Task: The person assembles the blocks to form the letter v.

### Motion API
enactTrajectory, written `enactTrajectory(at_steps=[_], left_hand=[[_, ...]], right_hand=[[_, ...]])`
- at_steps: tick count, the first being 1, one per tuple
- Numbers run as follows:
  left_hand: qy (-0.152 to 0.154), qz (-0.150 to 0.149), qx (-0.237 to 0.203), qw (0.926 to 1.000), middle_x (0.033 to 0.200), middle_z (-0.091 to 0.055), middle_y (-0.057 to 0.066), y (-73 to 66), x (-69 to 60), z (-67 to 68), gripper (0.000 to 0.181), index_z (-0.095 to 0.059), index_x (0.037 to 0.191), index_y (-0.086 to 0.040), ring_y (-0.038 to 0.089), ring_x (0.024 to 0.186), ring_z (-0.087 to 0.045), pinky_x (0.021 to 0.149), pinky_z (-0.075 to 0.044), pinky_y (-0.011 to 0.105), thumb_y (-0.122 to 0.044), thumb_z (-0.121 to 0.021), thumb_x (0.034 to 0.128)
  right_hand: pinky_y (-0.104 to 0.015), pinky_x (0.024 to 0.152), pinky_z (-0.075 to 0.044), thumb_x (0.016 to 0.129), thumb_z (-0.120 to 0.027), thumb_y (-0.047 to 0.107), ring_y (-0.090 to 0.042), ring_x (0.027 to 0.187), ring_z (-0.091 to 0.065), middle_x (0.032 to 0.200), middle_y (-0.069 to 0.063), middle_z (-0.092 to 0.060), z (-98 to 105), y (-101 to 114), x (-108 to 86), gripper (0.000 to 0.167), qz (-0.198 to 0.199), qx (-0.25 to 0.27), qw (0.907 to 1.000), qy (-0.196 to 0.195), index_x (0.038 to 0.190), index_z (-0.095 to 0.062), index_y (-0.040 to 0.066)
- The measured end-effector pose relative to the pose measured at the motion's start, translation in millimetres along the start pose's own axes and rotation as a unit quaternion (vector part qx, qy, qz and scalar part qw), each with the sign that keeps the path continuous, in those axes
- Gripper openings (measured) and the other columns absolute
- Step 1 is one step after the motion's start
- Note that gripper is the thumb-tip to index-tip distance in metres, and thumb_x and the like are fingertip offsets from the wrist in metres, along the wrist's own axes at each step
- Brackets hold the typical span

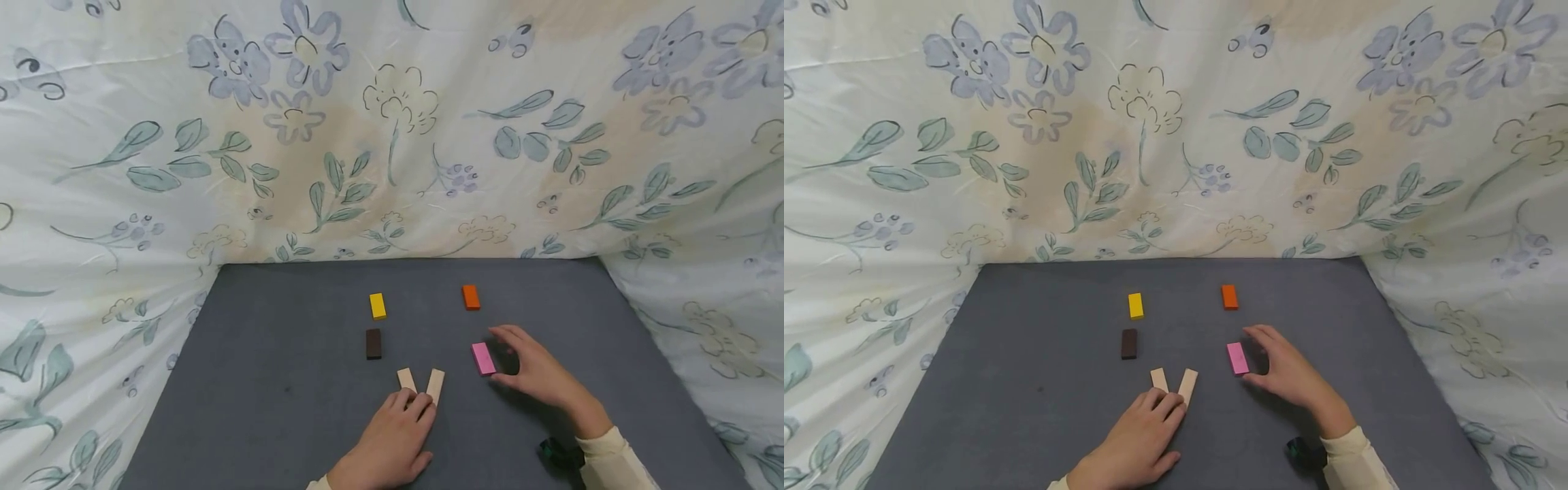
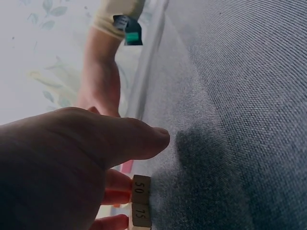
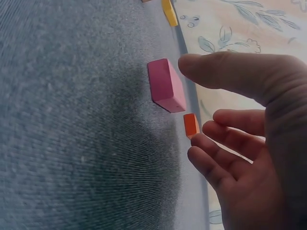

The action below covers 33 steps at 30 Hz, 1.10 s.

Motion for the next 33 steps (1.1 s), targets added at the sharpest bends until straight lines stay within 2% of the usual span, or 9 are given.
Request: enactTrajectory(at_steps=[5, 13, 21, 29, 33], left_hand=[[0.001, 0.001, 0.001, 1.0000, 0.139, -0.058, -0.003, 0.2, 0.2, 0.8, 0.065, -0.065, 0.143, -0.018, 0.017, 0.116, -0.051, 0.101, -0.051, 0.038, -0.055, -0.083, 0.0927], [0.019, 0.007, -0.008, 0.9998, 0.141, -0.058, -0.003, 0.4, 1.4, -2.0, 0.066, -0.065, 0.145, -0.017, 0.017, 0.120, -0.051, 0.103, -0.050, 0.039, -0.055, -0.083, 0.0934], [0.047, 0.021, -0.011, 0.9986, 0.141, -0.058, -0.005, 2.1, 2.0, -5.3, 0.067, -0.064, 0.146, -0.019, 0.016, 0.122, -0.051, 0.105, -0.050, 0.039, -0.057, -0.082, 0.0941], [0.044, 0.023, -0.021, 0.9985, 0.139, -0.058, -0.005, 3.2, 1.3, -5.5, 0.065, -0.064, 0.145, -0.019, 0.016, 0.120, -0.051, 0.105, -0.050, 0.039, -0.056, -0.082, 0.0944], [0.043, 0.022, -0.020, 0.9986, 0.138, -0.058, -0.005, 3.3, 1.2, -4.9, 0.065, -0.064, 0.145, -0.019, 0.015, 0.120, -0.051, 0.104, -0.050, 0.039, -0.056, -0.082, 0.0945]], right_hand=[[-0.053, 0.092, -0.059, 0.081, -0.098, 0.018, -0.026, 0.110, -0.067, 0.146, -0.011, -0.059, -6, -4, 3.7, 0.082, 0.004, -0.005, 0.9999, 0.008, 0.151, -0.059, 0.005], [-0.049, 0.093, -0.059, 0.083, -0.097, 0.017, -0.025, 0.115, -0.065, 0.146, -0.011, -0.062, -10, -5, 6.4, 0.073, 0.011, -0.007, 0.9997, 0.020, 0.148, -0.063, 0.006], [-0.053, 0.099, -0.057, 0.086, -0.093, 0.017, -0.028, 0.120, -0.064, 0.147, -0.013, -0.062, -13, -4, 6.9, 0.070, 0.004, -0.005, 0.9993, 0.036, 0.149, -0.063, 0.007], [-0.055, 0.100, -0.056, 0.089, -0.090, 0.015, -0.031, 0.125, -0.062, 0.144, -0.011, -0.063, -16, -4, 7.6, 0.063, 0.008, -0.010, 0.9993, 0.036, 0.146, -0.066, 0.009], [-0.055, 0.099, -0.056, 0.088, -0.090, 0.015, -0.030, 0.122, -0.062, 0.141, -0.010, -0.065, -16, -4, 7.7, 0.058, 0.005, -0.011, 0.9995, 0.030, 0.142, -0.068, 0.009]])
Point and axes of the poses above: each hand's wrist, its own x-axis towards the middle knuckle, its own z-axis out of the back of the hand, y = z × x, the point moved 10 cm from there along x, towards the middle knuckle
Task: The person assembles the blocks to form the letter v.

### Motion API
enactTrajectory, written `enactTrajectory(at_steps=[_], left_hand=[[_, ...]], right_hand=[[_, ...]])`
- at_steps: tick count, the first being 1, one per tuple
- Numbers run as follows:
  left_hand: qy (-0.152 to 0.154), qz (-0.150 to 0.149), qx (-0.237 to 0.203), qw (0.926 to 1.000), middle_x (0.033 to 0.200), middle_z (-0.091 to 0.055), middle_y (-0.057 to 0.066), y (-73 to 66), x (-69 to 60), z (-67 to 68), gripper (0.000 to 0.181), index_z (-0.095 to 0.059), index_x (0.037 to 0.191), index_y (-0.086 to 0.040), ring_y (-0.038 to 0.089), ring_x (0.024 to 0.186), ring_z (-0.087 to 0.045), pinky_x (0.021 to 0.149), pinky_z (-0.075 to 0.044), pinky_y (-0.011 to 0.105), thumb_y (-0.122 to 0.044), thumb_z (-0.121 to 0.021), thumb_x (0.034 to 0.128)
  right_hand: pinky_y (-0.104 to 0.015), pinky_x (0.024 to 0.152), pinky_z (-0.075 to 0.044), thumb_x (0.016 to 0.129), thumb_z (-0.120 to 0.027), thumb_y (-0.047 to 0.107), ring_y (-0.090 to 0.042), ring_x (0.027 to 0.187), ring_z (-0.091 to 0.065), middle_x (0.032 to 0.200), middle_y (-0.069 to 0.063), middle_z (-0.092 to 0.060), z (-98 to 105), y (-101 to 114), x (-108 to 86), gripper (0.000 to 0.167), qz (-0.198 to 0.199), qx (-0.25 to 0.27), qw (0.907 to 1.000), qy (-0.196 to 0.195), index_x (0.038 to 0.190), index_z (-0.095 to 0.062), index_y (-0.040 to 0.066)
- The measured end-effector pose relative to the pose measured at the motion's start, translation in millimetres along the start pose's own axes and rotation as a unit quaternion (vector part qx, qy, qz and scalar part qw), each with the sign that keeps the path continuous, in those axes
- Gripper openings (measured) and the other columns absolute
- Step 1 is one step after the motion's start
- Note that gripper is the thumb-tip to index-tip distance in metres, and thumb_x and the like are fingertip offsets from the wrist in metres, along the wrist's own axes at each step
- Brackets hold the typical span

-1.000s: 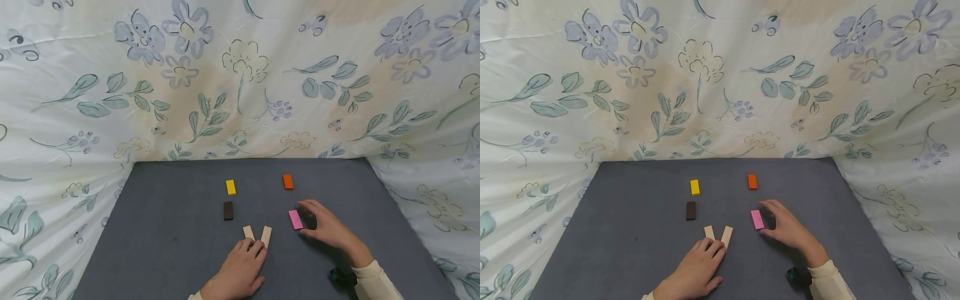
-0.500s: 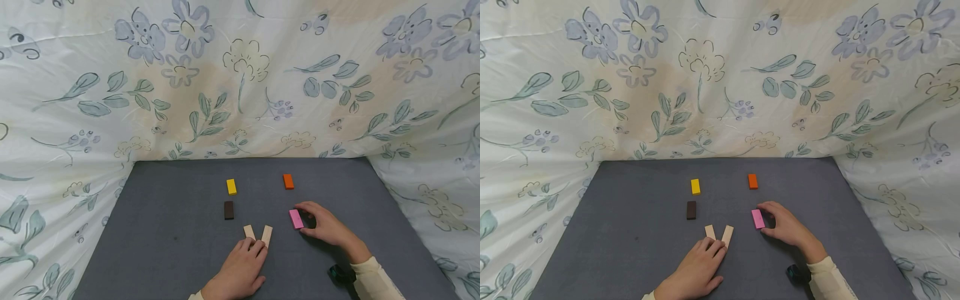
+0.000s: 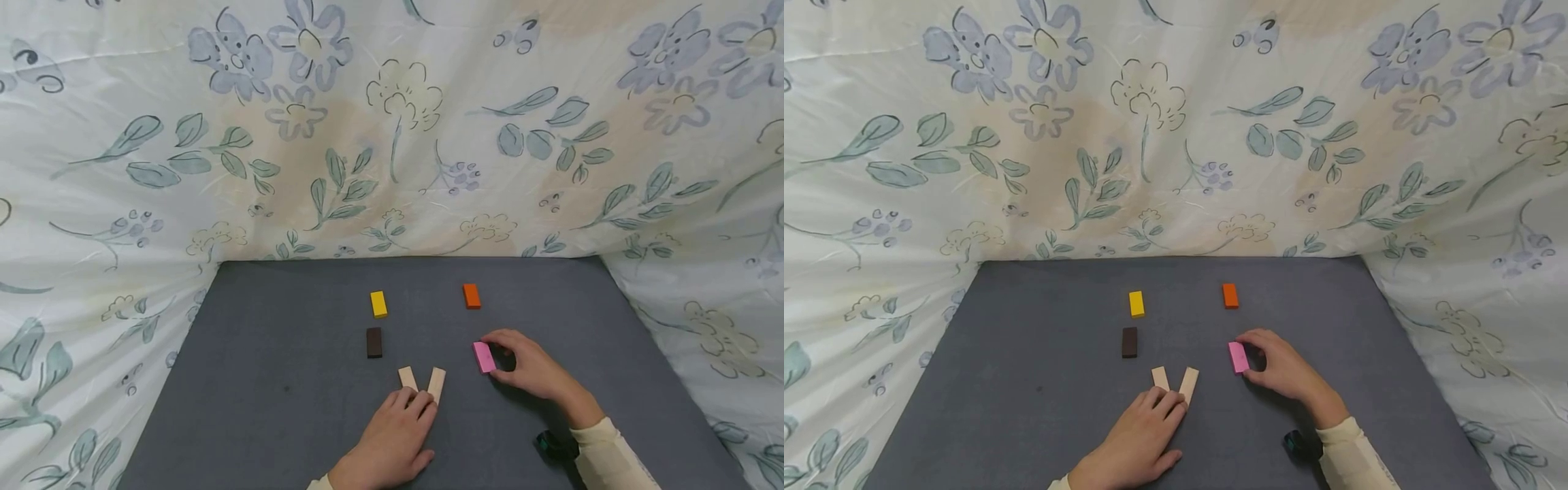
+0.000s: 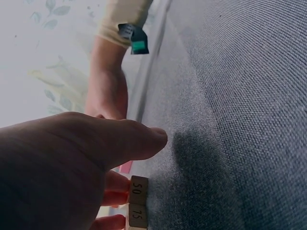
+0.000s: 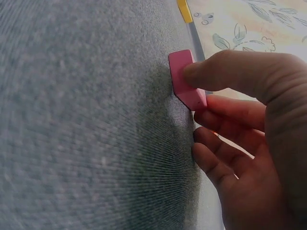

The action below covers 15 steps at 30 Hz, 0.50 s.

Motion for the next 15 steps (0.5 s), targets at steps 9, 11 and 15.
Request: enactTrajectory(at_steps=[9, 11, 15], left_hand=[[0.006, 0.000, -0.007, 1.0000, 0.138, -0.057, -0.007, 1.5, 1.6, -1.2, 0.066, -0.064, 0.145, -0.020, 0.013, 0.119, -0.051, 0.104, -0.050, 0.037, -0.057, -0.082, 0.0940], [0.005, 0.000, -0.008, 1.0000, 0.138, -0.057, -0.007, 1.8, 2.2, -1.1, 0.066, -0.064, 0.145, -0.020, 0.013, 0.119, -0.051, 0.104, -0.050, 0.037, -0.057, -0.082, 0.0937], [0.002, 0.000, -0.006, 1.0000, 0.139, -0.057, -0.007, 1.6, 1.4, -1.2, 0.067, -0.063, 0.146, -0.020, 0.014, 0.120, -0.051, 0.105, -0.050, 0.037, -0.057, -0.082, 0.0940]], right_hand=[[-0.052, 0.096, -0.057, 0.086, -0.095, 0.022, -0.023, 0.111, -0.063, 0.132, -0.004, -0.068, -0.9, -2.1, 2.3, 0.053, -0.005, -0.002, 0.9998, -0.021, 0.132, -0.071, 0.012], [-0.051, 0.095, -0.058, 0.085, -0.096, 0.023, -0.021, 0.110, -0.063, 0.130, -0.004, -0.068, -1.3, -2.0, 2.7, 0.053, -0.006, -0.005, 0.9996, -0.027, 0.131, -0.071, 0.012], [-0.047, 0.091, -0.058, 0.083, -0.097, 0.022, -0.018, 0.105, -0.063, 0.126, -0.002, -0.068, -2.6, -2.6, 2.8, 0.054, -0.010, -0.011, 0.9991, -0.041, 0.130, -0.072, 0.012]])
Point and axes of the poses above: each hand's wrist, its own x-axis towards the middle knuckle, its own z-axis out of the back of the hand, y = z × x, the point moved 10 cm from there along x, towards the middle knuckle
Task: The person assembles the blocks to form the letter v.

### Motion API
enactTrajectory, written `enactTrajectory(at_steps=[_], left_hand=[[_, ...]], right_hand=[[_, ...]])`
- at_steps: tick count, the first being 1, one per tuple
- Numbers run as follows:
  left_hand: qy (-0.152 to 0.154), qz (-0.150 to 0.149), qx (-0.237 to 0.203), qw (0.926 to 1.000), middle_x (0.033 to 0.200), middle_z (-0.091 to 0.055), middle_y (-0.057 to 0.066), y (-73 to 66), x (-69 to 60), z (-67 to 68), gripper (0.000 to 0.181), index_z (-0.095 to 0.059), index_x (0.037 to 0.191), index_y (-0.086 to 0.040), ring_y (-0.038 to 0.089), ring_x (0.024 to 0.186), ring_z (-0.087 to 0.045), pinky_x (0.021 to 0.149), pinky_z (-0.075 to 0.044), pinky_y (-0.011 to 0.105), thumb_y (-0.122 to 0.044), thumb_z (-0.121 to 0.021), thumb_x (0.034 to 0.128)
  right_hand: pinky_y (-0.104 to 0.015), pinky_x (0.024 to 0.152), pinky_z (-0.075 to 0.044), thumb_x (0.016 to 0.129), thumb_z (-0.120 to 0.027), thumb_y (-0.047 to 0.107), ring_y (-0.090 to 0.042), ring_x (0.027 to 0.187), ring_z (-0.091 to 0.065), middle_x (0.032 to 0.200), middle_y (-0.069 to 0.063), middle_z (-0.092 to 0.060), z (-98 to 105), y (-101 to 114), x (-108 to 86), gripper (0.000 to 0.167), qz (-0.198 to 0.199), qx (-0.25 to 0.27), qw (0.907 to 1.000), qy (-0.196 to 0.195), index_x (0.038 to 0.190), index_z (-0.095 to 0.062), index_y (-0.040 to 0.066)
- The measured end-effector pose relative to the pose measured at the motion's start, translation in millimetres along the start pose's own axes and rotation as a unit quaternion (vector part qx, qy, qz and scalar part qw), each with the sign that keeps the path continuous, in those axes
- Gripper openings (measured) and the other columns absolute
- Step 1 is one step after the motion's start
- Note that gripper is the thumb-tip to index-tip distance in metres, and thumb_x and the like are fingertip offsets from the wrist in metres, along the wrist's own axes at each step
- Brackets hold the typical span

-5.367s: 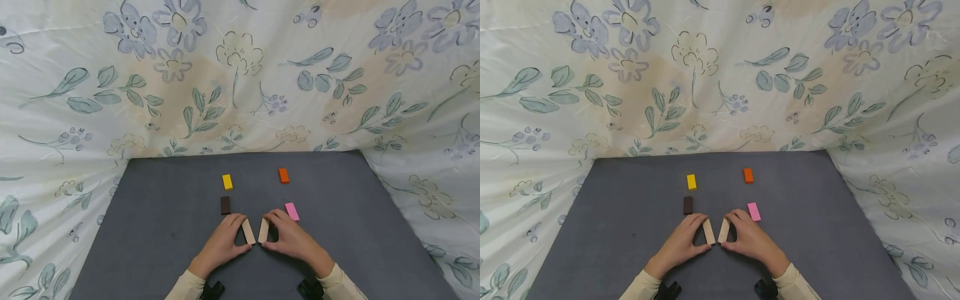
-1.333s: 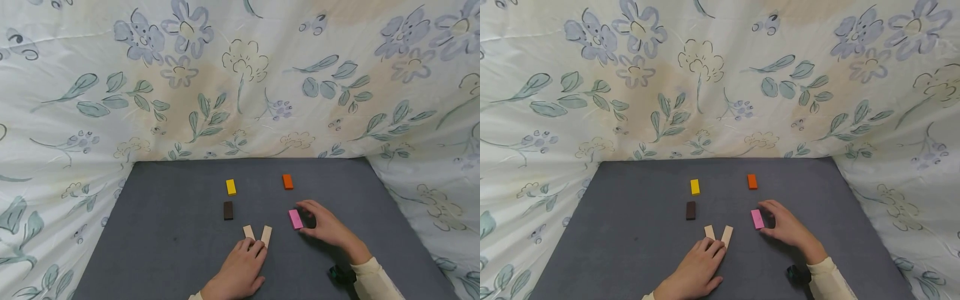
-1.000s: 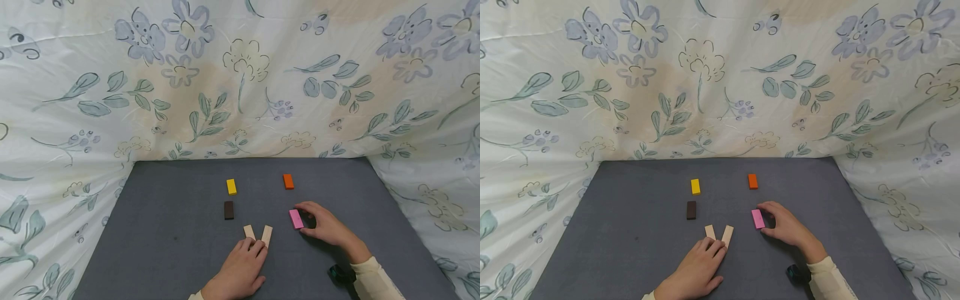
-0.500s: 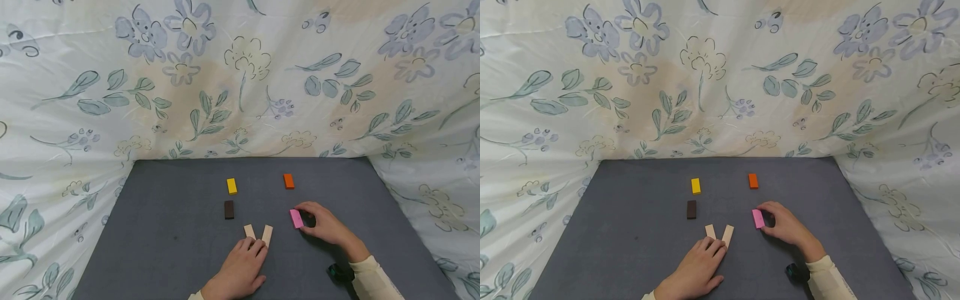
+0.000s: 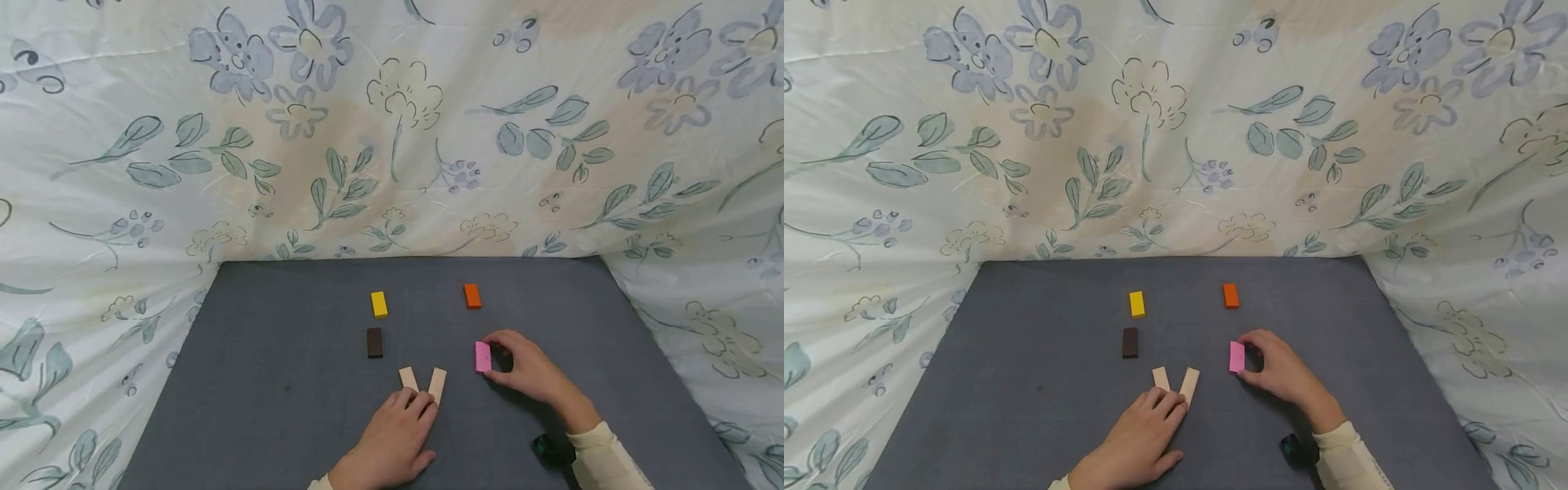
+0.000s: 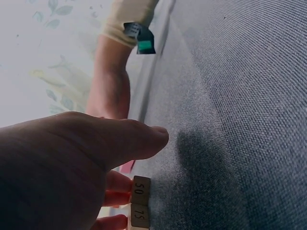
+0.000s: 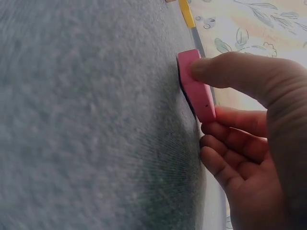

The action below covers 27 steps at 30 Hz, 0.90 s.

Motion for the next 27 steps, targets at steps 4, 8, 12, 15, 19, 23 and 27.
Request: enactTrajectory(at_steps=[4, 8, 12, 15, 19, 23, 27], left_hand=[[-0.004, 0.000, 0.001, 1.0000, 0.140, -0.057, -0.005, -0.3, -0.5, 0.2, 0.067, -0.063, 0.147, -0.019, 0.015, 0.121, -0.051, 0.106, -0.050, 0.038, -0.057, -0.081, 0.0945], [-0.001, 0.000, -0.001, 1.0000, 0.140, -0.057, -0.006, -0.2, -0.2, 0.0, 0.067, -0.063, 0.146, -0.019, 0.015, 0.121, -0.051, 0.106, -0.050, 0.037, -0.057, -0.081, 0.0946], [0.005, 0.000, -0.003, 1.0000, 0.141, -0.057, -0.006, 0.0, -0.1, -0.4, 0.067, -0.063, 0.146, -0.020, 0.014, 0.122, -0.051, 0.106, -0.050, 0.037, -0.058, -0.081, 0.0946], [0.008, 0.001, -0.002, 1.0000, 0.141, -0.057, -0.006, 0.1, -0.9, -0.8, 0.067, -0.063, 0.147, -0.020, 0.015, 0.122, -0.051, 0.106, -0.050, 0.037, -0.058, -0.080, 0.0949], [0.010, 0.004, 0.000, 0.9999, 0.141, -0.056, -0.006, 0.4, -0.6, -1.0, 0.067, -0.063, 0.147, -0.020, 0.015, 0.122, -0.051, 0.106, -0.050, 0.037, -0.059, -0.080, 0.0947], [0.015, 0.007, -0.001, 0.9999, 0.141, -0.056, -0.006, 0.6, 0.7, -1.3, 0.068, -0.063, 0.147, -0.020, 0.015, 0.123, -0.051, 0.106, -0.050, 0.038, -0.059, -0.080, 0.0945], [0.018, 0.009, -0.001, 0.9998, 0.141, -0.056, -0.006, 0.3, 1.3, -1.1, 0.068, -0.063, 0.147, -0.020, 0.015, 0.123, -0.051, 0.106, -0.050, 0.038, -0.059, -0.080, 0.0944]], right_hand=[[-0.045, 0.087, -0.058, 0.083, -0.098, 0.025, -0.016, 0.100, -0.062, 0.122, -0.001, -0.068, 1, 2, 0.3, 0.053, -0.002, -0.001, 0.9999, -0.011, 0.128, -0.073, 0.011], [-0.044, 0.085, -0.058, 0.082, -0.098, 0.028, -0.015, 0.098, -0.061, 0.119, 0.000, -0.068, 0, 4, 0.4, 0.054, -0.004, 0.001, 0.9999, -0.015, 0.126, -0.073, 0.011], [-0.044, 0.086, -0.057, 0.082, -0.099, 0.028, -0.014, 0.098, -0.062, 0.118, 0.002, -0.068, -3, 8, 0.6, 0.053, 0.000, 0.003, 0.9998, -0.017, 0.126, -0.073, 0.012], [-0.044, 0.087, -0.058, 0.081, -0.099, 0.028, -0.014, 0.099, -0.062, 0.117, 0.002, -0.068, -5, 12, 1.6, 0.053, 0.005, 0.004, 0.9998, -0.018, 0.125, -0.073, 0.012], [-0.044, 0.086, -0.058, 0.082, -0.099, 0.029, -0.014, 0.098, -0.061, 0.115, 0.004, -0.067, -6, 18, 3.7, 0.053, 0.010, 0.006, 0.9997, -0.023, 0.125, -0.073, 0.013], [-0.044, 0.085, -0.057, 0.082, -0.099, 0.029, -0.013, 0.097, -0.060, 0.112, 0.004, -0.067, -6, 22, 5.6, 0.053, 0.011, 0.005, 0.9997, -0.023, 0.125, -0.073, 0.013], [-0.044, 0.086, -0.058, 0.082, -0.099, 0.031, -0.013, 0.097, -0.060, 0.113, 0.004, -0.067, -8, 24, 7.1, 0.054, 0.010, 0.006, 0.9997, -0.020, 0.125, -0.073, 0.013]])
Point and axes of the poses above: each hand's wrist, its own x-axis towards the middle knuckle, its own z-axis out of the back of the hand, y = z × x, the point moved 10 cm from there along x, towards the middle knuckle
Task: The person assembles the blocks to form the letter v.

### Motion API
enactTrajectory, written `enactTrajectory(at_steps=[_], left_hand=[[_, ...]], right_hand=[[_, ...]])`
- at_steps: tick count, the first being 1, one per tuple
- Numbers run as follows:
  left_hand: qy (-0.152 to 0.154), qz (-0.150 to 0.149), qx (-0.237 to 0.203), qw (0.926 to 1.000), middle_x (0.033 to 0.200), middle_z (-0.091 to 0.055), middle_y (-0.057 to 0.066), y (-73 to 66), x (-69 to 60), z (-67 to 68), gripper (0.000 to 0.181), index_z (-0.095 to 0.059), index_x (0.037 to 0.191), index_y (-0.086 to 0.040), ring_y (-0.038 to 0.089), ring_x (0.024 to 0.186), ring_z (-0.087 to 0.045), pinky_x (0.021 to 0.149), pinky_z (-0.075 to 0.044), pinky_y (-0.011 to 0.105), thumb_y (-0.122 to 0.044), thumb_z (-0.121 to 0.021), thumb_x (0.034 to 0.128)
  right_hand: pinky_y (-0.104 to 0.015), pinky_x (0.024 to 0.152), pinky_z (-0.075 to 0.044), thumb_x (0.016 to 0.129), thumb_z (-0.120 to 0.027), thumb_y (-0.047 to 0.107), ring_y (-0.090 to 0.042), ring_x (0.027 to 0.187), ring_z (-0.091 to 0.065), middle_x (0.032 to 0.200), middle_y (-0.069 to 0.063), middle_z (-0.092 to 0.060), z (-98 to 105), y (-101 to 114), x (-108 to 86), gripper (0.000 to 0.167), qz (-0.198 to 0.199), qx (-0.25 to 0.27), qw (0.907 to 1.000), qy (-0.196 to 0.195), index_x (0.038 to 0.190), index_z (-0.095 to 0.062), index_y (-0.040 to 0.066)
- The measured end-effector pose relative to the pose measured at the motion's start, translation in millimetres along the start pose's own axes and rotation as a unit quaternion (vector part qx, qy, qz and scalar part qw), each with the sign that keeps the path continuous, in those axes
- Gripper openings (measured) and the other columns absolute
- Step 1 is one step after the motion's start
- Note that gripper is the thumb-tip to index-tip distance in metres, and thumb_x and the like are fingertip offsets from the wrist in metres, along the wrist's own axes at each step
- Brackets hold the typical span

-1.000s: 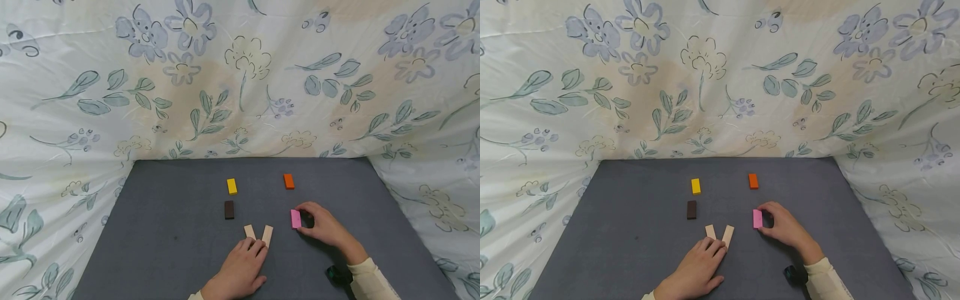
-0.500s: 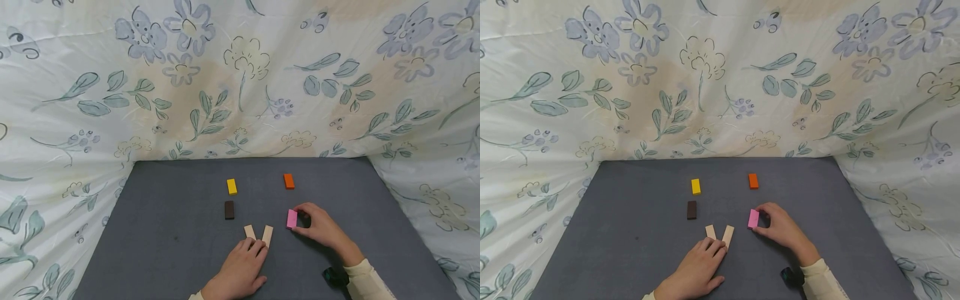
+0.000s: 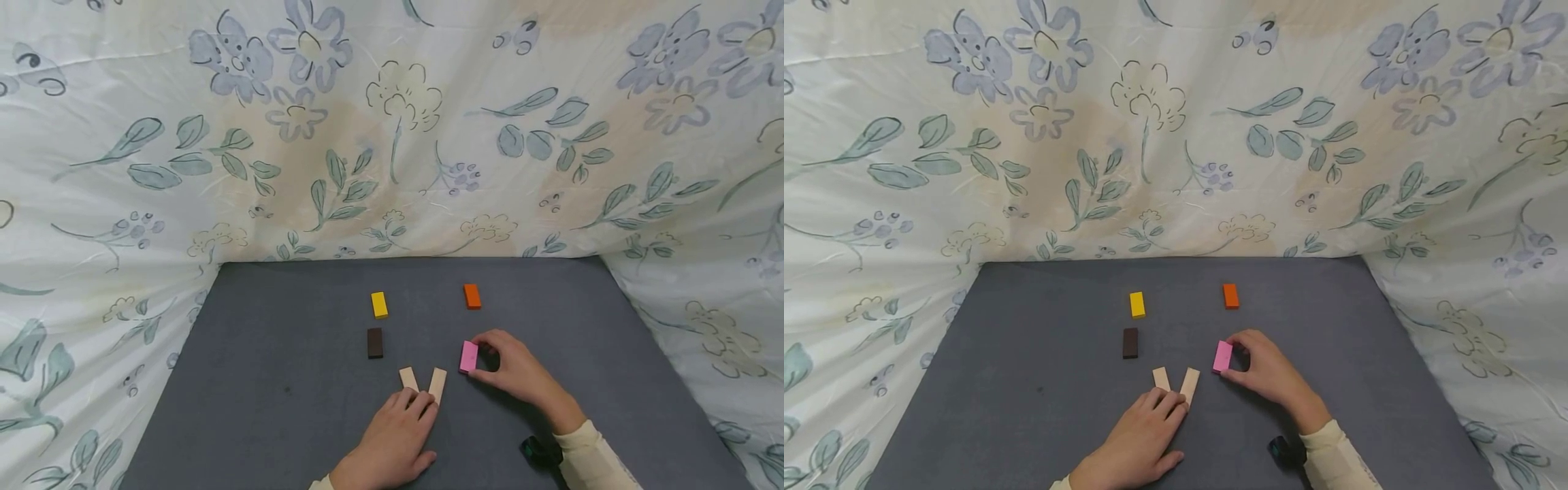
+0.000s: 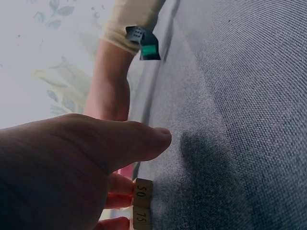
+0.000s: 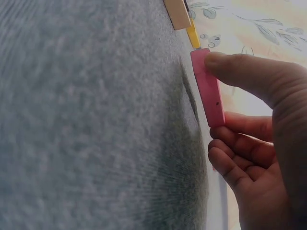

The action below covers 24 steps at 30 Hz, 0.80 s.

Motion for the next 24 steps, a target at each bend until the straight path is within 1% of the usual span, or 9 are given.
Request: enactTrajectory(at_steps=[9, 14, 24], left_hand=[[-0.007, -0.002, 0.005, 1.0000, 0.140, -0.057, -0.005, -0.6, -1.0, 0.4, 0.068, -0.064, 0.146, -0.020, 0.015, 0.121, -0.051, 0.104, -0.050, 0.037, -0.060, -0.081, 0.0937], [-0.013, -0.006, 0.013, 0.9998, 0.140, -0.057, -0.004, -1.9, -2.1, 0.9, 0.068, -0.064, 0.145, -0.019, 0.016, 0.120, -0.052, 0.104, -0.050, 0.038, -0.061, -0.080, 0.0936], [-0.006, -0.004, 0.011, 0.9999, 0.140, -0.057, -0.005, -1.7, -1.3, 0.6, 0.068, -0.065, 0.145, -0.020, 0.016, 0.120, -0.052, 0.104, -0.051, 0.039, -0.061, -0.080, 0.0932]], right_hand=[[-0.045, 0.086, -0.057, 0.081, -0.099, 0.032, -0.014, 0.098, -0.060, 0.112, 0.004, -0.067, -1.5, 3.7, 1.4, 0.054, -0.002, -0.003, 1.0000, -0.004, 0.125, -0.073, 0.012], [-0.045, 0.086, -0.057, 0.081, -0.099, 0.033, -0.015, 0.098, -0.060, 0.113, 0.002, -0.067, -2.2, 5.2, 2.5, 0.056, -0.006, -0.009, 0.9999, -0.007, 0.126, -0.073, 0.011], [-0.047, 0.089, -0.057, 0.081, -0.099, 0.035, -0.018, 0.101, -0.061, 0.117, 0.000, -0.068, -6.3, 7.7, 6.0, 0.057, -0.003, -0.014, 0.9997, -0.019, 0.125, -0.073, 0.011]])
Point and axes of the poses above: each hand's wrist, its own x-axis towards the middle knuckle, its own z-axis out of the back of the hand, y = z × x, the point moved 10 cm from there along x, towards the middle knuckle
